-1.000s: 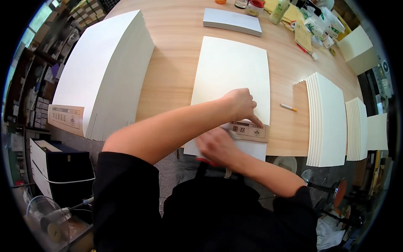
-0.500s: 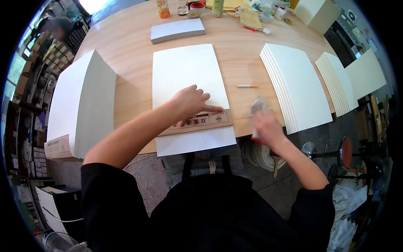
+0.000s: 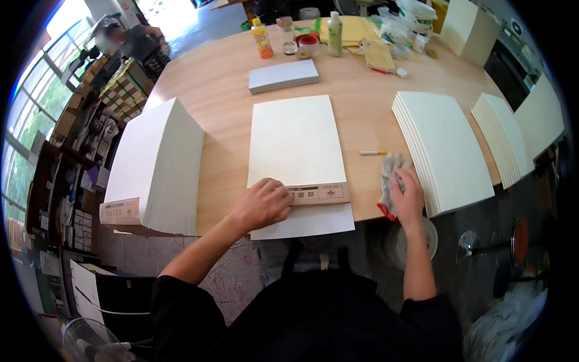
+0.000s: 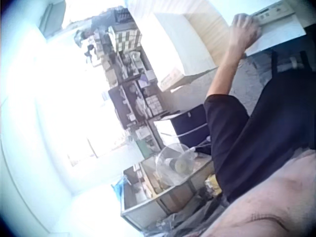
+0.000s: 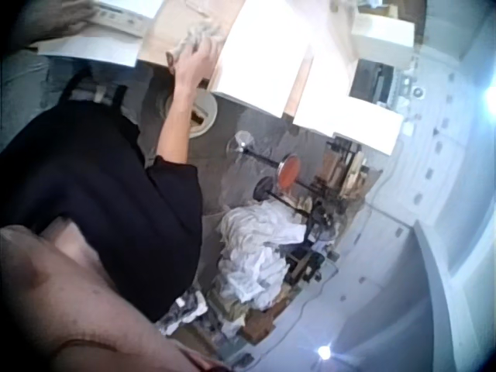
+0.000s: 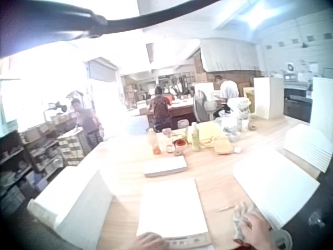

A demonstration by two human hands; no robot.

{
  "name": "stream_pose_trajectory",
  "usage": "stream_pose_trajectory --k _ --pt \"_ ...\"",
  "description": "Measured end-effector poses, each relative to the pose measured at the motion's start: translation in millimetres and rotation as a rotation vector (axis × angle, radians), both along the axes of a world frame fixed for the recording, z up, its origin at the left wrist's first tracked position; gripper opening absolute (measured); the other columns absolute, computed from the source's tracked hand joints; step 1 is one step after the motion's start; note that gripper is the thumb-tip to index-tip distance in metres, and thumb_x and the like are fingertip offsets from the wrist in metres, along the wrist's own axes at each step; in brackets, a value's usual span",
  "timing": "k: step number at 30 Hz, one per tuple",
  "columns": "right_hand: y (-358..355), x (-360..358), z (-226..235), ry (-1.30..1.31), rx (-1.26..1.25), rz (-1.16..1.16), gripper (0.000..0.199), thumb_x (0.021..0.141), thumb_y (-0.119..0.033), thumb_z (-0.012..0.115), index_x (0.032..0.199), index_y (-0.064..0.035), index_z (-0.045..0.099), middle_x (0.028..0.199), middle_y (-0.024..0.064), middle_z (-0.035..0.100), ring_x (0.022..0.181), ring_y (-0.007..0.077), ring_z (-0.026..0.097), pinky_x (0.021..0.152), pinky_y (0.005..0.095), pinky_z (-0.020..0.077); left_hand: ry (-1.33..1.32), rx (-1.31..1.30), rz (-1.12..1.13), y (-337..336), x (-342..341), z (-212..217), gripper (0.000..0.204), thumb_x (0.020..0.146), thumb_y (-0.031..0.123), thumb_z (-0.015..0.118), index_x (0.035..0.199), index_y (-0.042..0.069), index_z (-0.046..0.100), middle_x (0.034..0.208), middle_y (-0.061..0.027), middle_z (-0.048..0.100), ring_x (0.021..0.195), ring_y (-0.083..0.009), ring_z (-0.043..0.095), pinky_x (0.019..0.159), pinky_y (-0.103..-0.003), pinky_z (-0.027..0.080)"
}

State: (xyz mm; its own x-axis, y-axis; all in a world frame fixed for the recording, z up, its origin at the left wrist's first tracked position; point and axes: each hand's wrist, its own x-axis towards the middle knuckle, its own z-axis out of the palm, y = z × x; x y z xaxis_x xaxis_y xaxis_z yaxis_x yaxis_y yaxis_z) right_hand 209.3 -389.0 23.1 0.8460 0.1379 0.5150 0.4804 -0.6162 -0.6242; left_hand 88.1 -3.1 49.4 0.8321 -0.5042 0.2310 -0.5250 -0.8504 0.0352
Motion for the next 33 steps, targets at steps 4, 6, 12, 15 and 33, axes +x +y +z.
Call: stream_pose_trajectory --k 4,6,12,15,33 --pt "21.1 -18.9 8.7 0.186 0.054 0.114 0.027 0.106 -0.022 0.065 0.113 0.0019 0.073 0.098 0.0131 0.074 0.09 0.0284 0.071 0.081 0.0357 0.0555 -0.428 0.102 0.134 -3.4 1.7 -1.1 0.026 0.085 0.027 0.079 0.108 0.016 0.074 0.119 -0.0041 0.07 0.133 -0.0272 0.058 0.121 -0.053 0.041" --pt "47.6 -10.8 7.2 0.547 0.18 0.097 0.046 0.11 -0.04 0.057 0.116 0.0021 0.073 0.099 0.0139 0.076 0.091 0.0271 0.073 0.071 0.031 0.0582 -0.265 0.117 0.258 3.0 18.9 4.3 0.013 0.089 0.019 0.072 0.099 0.013 0.074 0.118 -0.0033 0.071 0.137 -0.0272 0.055 0.126 -0.053 0.033" --pt "141.2 40.0 7.9 1.428 1.194 0.534 0.075 0.11 -0.06 0.039 0.135 0.008 0.058 0.104 0.019 0.077 0.082 0.0263 0.077 0.054 0.0304 0.061 -0.461 0.148 0.055 28.5 52.1 135.4 0.009 0.09 0.017 0.067 0.09 0.011 0.073 0.127 -0.0023 0.071 0.146 -0.0258 0.049 0.129 -0.052 0.029" --pt "184.3 66.4 -31.9 1.322 1.556 0.656 0.055 0.112 -0.043 0.048 0.136 0.0064 0.057 0.103 0.0197 0.076 0.085 0.0274 0.076 0.057 0.0286 0.0638 -0.529 0.326 0.071 38.5 7.7 196.0 0.009 0.093 0.019 0.068 0.093 0.014 0.074 0.137 -0.0005 0.068 0.15 -0.0251 0.044 0.129 -0.052 0.03" --pt "497.1 -107.0 125.1 0.679 0.527 0.991 0.033 0.106 -0.039 0.066 0.108 -0.0061 0.061 0.07 -0.0081 0.053 0.046 0.0004 0.035 0.042 0.0208 0.0259 -0.464 -0.767 1.07 296.5 -296.9 87.0 0.059 0.076 0.021 0.091 0.132 0.021 0.076 0.156 -0.0128 0.057 0.148 -0.0349 0.049 0.122 -0.047 0.04"
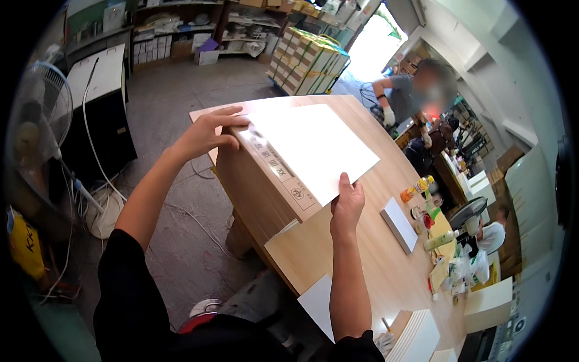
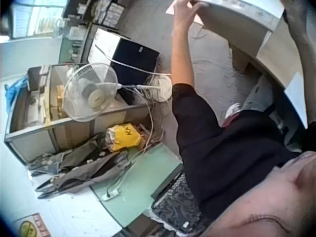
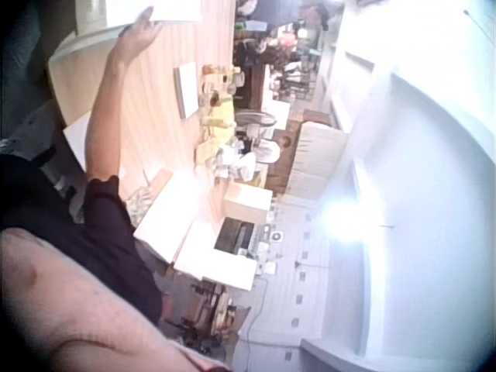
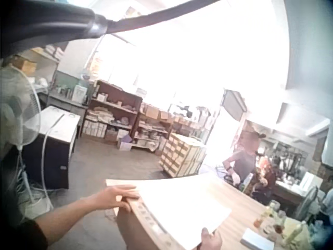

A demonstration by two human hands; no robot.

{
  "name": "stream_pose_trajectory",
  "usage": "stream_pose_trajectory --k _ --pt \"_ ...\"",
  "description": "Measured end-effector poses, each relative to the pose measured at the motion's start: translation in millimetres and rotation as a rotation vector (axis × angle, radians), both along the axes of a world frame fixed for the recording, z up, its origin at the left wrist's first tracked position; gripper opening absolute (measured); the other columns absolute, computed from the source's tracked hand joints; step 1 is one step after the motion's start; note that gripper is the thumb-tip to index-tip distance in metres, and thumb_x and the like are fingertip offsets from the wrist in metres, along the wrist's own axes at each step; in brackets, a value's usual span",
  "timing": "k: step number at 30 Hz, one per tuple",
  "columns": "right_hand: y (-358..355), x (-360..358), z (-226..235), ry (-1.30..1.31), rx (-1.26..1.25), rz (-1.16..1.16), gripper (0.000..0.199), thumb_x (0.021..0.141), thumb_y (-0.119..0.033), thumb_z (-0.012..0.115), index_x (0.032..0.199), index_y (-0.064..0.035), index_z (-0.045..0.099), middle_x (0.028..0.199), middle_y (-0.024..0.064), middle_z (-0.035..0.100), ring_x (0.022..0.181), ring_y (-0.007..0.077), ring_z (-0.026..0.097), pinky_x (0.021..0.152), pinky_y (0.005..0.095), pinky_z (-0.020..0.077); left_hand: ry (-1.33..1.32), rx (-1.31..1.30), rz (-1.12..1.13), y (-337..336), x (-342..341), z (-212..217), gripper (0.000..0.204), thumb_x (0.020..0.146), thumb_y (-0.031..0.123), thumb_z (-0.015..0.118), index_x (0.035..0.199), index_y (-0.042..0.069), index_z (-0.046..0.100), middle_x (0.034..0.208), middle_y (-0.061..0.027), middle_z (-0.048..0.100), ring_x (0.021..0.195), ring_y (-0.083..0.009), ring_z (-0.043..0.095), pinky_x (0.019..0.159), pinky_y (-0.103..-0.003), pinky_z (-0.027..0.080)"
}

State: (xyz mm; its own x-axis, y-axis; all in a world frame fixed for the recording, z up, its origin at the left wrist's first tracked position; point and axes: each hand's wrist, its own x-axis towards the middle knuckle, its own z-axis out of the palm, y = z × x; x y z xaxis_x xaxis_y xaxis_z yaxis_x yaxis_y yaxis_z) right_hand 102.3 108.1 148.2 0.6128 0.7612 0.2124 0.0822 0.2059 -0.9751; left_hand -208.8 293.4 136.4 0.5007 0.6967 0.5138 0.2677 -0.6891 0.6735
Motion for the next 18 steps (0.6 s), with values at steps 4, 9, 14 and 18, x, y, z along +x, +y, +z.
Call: stream_pose_trajectory --k 4,9,14,18 --pt "7.4 6.8 3.9 -0.074 -0.028 0.023 0.031 0.106 -0.038 0.066 0.102 -0.0076 0.062 0.067 -0.0089 0.05 0.045 -0.0002 0.033 0.041 0.0214 0.0231 -0.215 -0.236 -0.127 17.3 3.4 -11.6 0.055 0.081 0.018 0.089 0.135 0.013 0.074 0.141 -0.0096 0.069 0.124 -0.0189 0.063 0.108 -0.033 0.049" --pt "3.8 19.3 6.6 0.03 -0.088 0.127 0.027 0.106 -0.033 0.066 0.103 -0.0066 0.062 0.072 -0.0044 0.058 0.048 0.0013 0.041 0.043 0.0211 0.0286 -0.206 -0.331 -0.091 19.2 1.7 -8.6 0.055 0.08 0.014 0.087 0.133 0.012 0.075 0.124 -0.004 0.074 0.112 -0.0159 0.066 0.103 -0.032 0.052" --pt "-54.8 29.2 6.4 0.001 -0.057 0.086 0.05 0.106 -0.024 0.063 0.144 0.0067 0.05 0.101 0.0114 0.075 0.061 0.0079 0.061 0.051 0.0229 0.0451 -0.157 -0.304 -0.02 19.1 -0.2 -10.9 0.064 0.081 0.024 0.089 0.14 0.01 0.069 0.127 -0.0077 0.072 0.114 -0.0216 0.068 0.103 -0.037 0.055" --pt "-165.9 55.5 -17.5 -0.123 -0.049 -0.164 0.051 0.107 -0.019 0.06 0.151 0.004 0.047 0.103 0.0131 0.076 0.067 0.0105 0.065 0.058 0.0231 0.0497 -0.223 -0.04 0.088 -2.5 6.6 0.3 0.077 0.084 0.053 0.085 0.145 0.011 0.065 0.148 -0.011 0.064 0.141 -0.0295 0.058 0.117 -0.047 0.046"
